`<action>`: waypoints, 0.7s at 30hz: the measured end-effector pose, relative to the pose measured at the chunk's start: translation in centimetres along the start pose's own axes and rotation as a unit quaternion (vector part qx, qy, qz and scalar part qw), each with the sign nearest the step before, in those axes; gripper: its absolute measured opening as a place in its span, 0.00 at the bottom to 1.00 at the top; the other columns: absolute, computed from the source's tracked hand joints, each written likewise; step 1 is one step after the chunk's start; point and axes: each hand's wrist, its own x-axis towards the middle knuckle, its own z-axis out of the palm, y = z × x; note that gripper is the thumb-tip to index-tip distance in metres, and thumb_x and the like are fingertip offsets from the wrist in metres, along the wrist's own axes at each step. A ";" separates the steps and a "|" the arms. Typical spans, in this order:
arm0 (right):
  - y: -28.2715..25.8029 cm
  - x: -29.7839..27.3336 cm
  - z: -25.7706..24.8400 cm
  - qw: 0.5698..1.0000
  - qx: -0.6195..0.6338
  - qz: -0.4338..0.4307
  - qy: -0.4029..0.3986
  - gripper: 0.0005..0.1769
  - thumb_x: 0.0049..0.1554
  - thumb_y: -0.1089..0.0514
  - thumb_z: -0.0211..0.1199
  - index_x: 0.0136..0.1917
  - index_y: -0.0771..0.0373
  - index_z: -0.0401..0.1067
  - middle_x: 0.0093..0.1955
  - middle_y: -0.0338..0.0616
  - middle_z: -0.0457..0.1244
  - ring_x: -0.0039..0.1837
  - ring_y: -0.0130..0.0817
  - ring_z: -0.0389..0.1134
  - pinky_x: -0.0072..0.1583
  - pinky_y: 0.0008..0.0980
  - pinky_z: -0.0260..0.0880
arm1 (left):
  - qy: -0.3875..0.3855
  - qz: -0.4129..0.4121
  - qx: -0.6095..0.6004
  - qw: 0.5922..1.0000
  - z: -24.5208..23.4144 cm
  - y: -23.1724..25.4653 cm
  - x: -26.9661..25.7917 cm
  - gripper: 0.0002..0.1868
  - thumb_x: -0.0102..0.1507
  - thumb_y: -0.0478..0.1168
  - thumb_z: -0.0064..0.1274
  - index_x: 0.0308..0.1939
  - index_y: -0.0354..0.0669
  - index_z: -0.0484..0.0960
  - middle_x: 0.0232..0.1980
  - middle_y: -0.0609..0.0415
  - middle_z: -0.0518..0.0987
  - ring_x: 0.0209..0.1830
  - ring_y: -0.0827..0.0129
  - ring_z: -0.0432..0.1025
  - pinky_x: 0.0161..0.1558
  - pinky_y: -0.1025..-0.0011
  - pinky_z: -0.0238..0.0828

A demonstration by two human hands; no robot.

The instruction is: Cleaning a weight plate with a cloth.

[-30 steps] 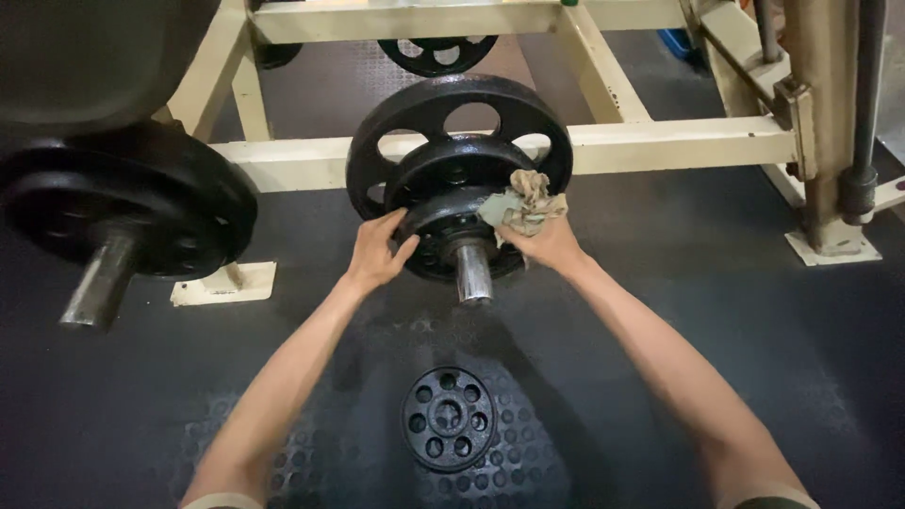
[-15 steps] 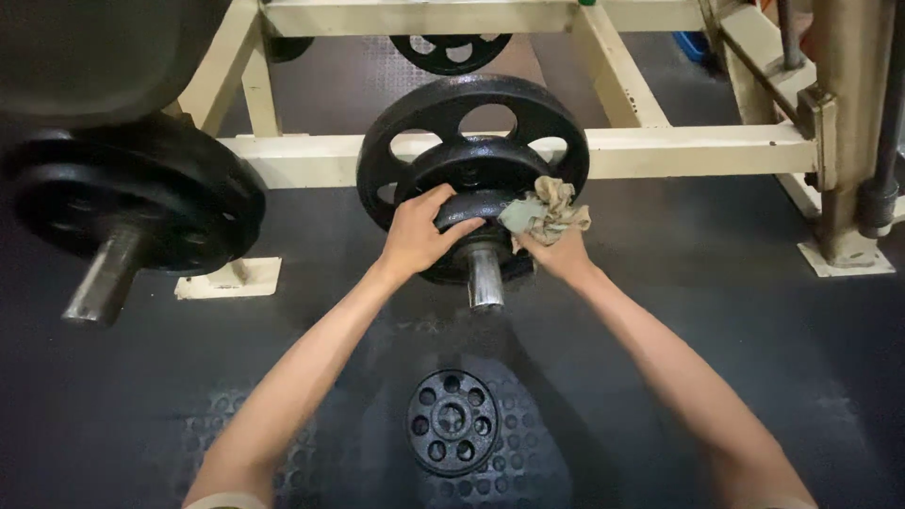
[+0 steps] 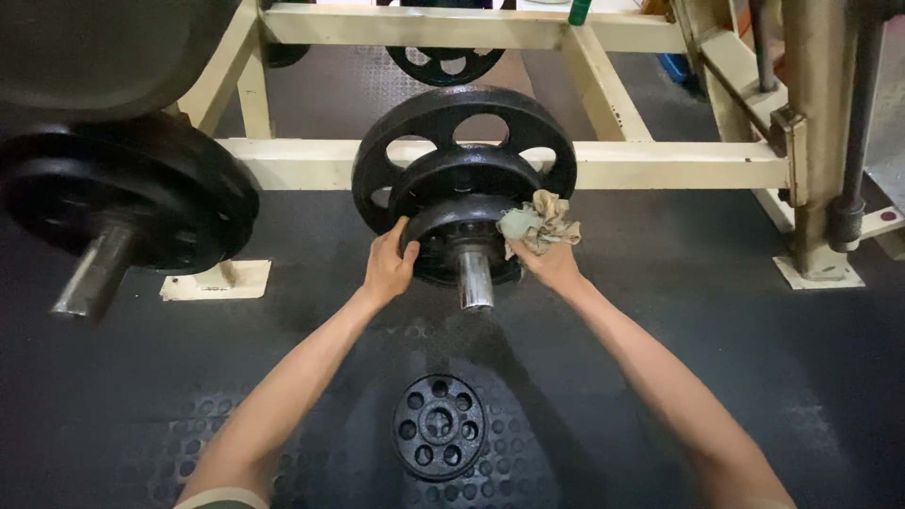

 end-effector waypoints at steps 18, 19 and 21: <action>6.2 0.5 -15.3 0.602 0.730 0.059 0.318 0.47 0.46 0.51 0.85 0.72 0.66 0.67 0.78 0.58 0.54 0.75 0.57 0.60 0.72 0.60 0.61 | -0.041 0.134 0.091 0.986 -1.9 14.5 7.8 0.18 0.66 0.55 0.57 0.53 0.50 0.80 0.41 0.50 0.83 0.43 0.50 0.81 0.43 0.59 0.78; 6.4 0.5 -15.9 0.598 0.736 0.068 0.311 0.46 0.47 0.53 0.84 0.73 0.64 0.67 0.73 0.55 0.59 0.72 0.54 0.63 0.70 0.56 0.65 | -0.037 0.132 0.087 0.987 -2.0 14.4 7.7 0.18 0.67 0.55 0.56 0.53 0.49 0.80 0.40 0.50 0.83 0.41 0.51 0.81 0.42 0.60 0.78; 6.8 0.9 -15.8 0.596 0.739 0.075 0.306 0.45 0.48 0.56 0.83 0.74 0.61 0.66 0.69 0.53 0.64 0.69 0.51 0.67 0.69 0.52 0.68 | -0.029 0.132 0.083 0.987 -2.0 14.3 7.8 0.19 0.68 0.56 0.55 0.53 0.48 0.80 0.39 0.50 0.83 0.40 0.51 0.81 0.40 0.61 0.78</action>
